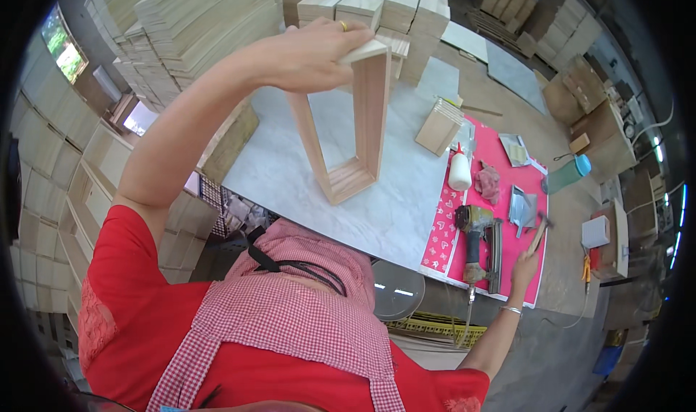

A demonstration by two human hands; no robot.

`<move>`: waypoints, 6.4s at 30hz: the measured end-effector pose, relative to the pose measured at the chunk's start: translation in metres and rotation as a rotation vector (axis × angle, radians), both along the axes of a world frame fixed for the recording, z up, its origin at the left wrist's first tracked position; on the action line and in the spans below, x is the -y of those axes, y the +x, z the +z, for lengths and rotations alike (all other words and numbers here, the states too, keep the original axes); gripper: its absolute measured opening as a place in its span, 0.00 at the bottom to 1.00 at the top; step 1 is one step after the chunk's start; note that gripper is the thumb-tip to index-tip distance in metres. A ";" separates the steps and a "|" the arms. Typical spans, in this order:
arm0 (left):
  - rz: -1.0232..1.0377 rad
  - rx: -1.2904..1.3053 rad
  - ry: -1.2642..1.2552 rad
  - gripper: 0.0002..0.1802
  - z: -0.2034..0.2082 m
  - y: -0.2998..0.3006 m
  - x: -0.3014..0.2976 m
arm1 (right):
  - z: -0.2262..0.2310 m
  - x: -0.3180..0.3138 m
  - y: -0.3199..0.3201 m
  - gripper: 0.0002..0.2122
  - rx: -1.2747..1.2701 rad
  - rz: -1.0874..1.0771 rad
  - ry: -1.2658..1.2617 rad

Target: Assembling wooden box frames by applying glue and using a pneumatic nail gun to secure slats together.

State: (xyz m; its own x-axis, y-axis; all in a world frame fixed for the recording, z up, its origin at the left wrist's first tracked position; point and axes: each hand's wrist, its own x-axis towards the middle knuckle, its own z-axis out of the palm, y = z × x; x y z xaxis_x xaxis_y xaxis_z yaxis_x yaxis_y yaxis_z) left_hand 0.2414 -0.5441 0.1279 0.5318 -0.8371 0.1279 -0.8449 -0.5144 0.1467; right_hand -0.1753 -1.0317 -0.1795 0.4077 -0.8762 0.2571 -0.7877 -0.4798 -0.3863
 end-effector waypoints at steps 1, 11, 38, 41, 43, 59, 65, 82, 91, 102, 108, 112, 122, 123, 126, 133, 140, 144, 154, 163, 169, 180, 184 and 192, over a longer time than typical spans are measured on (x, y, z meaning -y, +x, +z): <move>-0.019 0.012 0.001 0.36 0.001 -0.002 0.003 | 0.013 -0.007 0.011 0.16 0.136 0.166 -0.155; -0.094 0.120 0.059 0.39 -0.004 -0.038 0.028 | 0.257 -0.254 0.150 0.24 0.296 0.900 -0.140; -0.093 0.120 0.050 0.38 -0.001 -0.043 0.021 | 0.267 -0.271 0.143 0.21 0.237 0.922 -0.288; -0.249 -0.106 0.033 0.39 0.010 -0.006 0.009 | 0.252 -0.247 0.133 0.18 0.334 0.762 -0.169; -0.168 -0.372 -0.262 0.36 -0.011 0.043 -0.039 | 0.234 -0.221 0.121 0.14 0.471 0.591 -0.069; 0.471 -1.313 -0.848 0.29 -0.247 0.042 -0.132 | -0.033 -0.006 -0.077 0.21 -0.061 -0.130 -0.084; 0.442 -1.213 -0.911 0.28 -0.263 0.030 -0.146 | 0.008 -0.040 -0.017 0.20 -0.110 -0.023 -0.094; 0.565 -1.131 -1.074 0.33 -0.304 -0.015 -0.176 | 0.004 -0.345 0.145 0.16 0.457 0.585 0.512; 0.452 -0.859 -1.123 0.37 -0.238 -0.010 -0.160 | 0.055 -0.318 0.158 0.19 0.644 0.685 0.376; 0.578 -1.201 -0.847 0.41 -0.238 0.030 -0.124 | 0.053 -0.252 0.217 0.28 0.565 0.611 0.712; 0.576 -1.256 -0.842 0.37 -0.249 0.032 -0.126 | 0.051 -0.252 0.217 0.30 0.475 0.618 0.754; 0.516 -1.336 -0.883 0.31 -0.260 0.023 -0.144 | 0.047 -0.253 0.209 0.30 0.495 0.588 0.797; 0.441 -1.396 -1.002 0.26 -0.263 -0.014 -0.167 | 0.032 -0.290 0.170 0.28 0.540 0.535 0.764; 0.435 -1.399 -1.001 0.26 -0.264 -0.008 -0.165 | 0.034 -0.288 0.174 0.27 0.574 0.554 0.766; 0.424 -1.254 -0.934 0.26 -0.272 0.011 -0.159 | 0.044 -0.271 0.189 0.25 0.479 0.540 0.844; 0.189 0.139 -0.477 0.24 -0.226 -0.003 -0.102 | 0.027 -0.167 0.214 0.24 0.188 0.404 0.067; 0.252 0.112 -0.222 0.28 -0.233 0.012 -0.040 | 0.017 -0.137 0.252 0.30 -0.186 0.256 -0.126; 0.230 0.125 -0.226 0.26 -0.234 0.008 -0.041 | 0.025 -0.144 0.262 0.32 -0.257 0.207 0.014; 0.024 -0.003 -0.391 0.20 -0.233 -0.049 -0.052 | -0.002 -0.091 0.244 0.30 0.366 0.148 0.154; -0.087 0.000 -0.487 0.14 -0.270 -0.056 -0.051 | 0.099 -0.250 0.252 0.20 1.127 0.518 0.411; -0.076 0.150 -0.564 0.19 -0.270 -0.078 -0.055 | 0.090 -0.341 0.278 0.24 0.768 0.724 0.628; -0.137 0.058 -0.465 0.27 -0.284 -0.087 -0.067 | 0.108 -0.412 0.320 0.26 0.533 1.027 0.709; -0.166 0.037 -0.433 0.26 -0.285 -0.085 -0.069 | 0.107 -0.415 0.323 0.25 0.514 1.057 0.685; -0.181 0.015 -0.418 0.26 -0.288 -0.084 -0.069 | 0.107 -0.411 0.334 0.24 0.488 1.090 0.576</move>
State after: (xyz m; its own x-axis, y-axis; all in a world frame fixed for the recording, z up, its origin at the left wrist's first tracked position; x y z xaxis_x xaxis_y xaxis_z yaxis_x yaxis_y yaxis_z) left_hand 0.1570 -0.4754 -0.1605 0.3769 -0.7913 0.4814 -0.9195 -0.2568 0.2978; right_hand 0.1584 -0.6203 -0.0729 0.9400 -0.1936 0.2810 0.1706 -0.4468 -0.8782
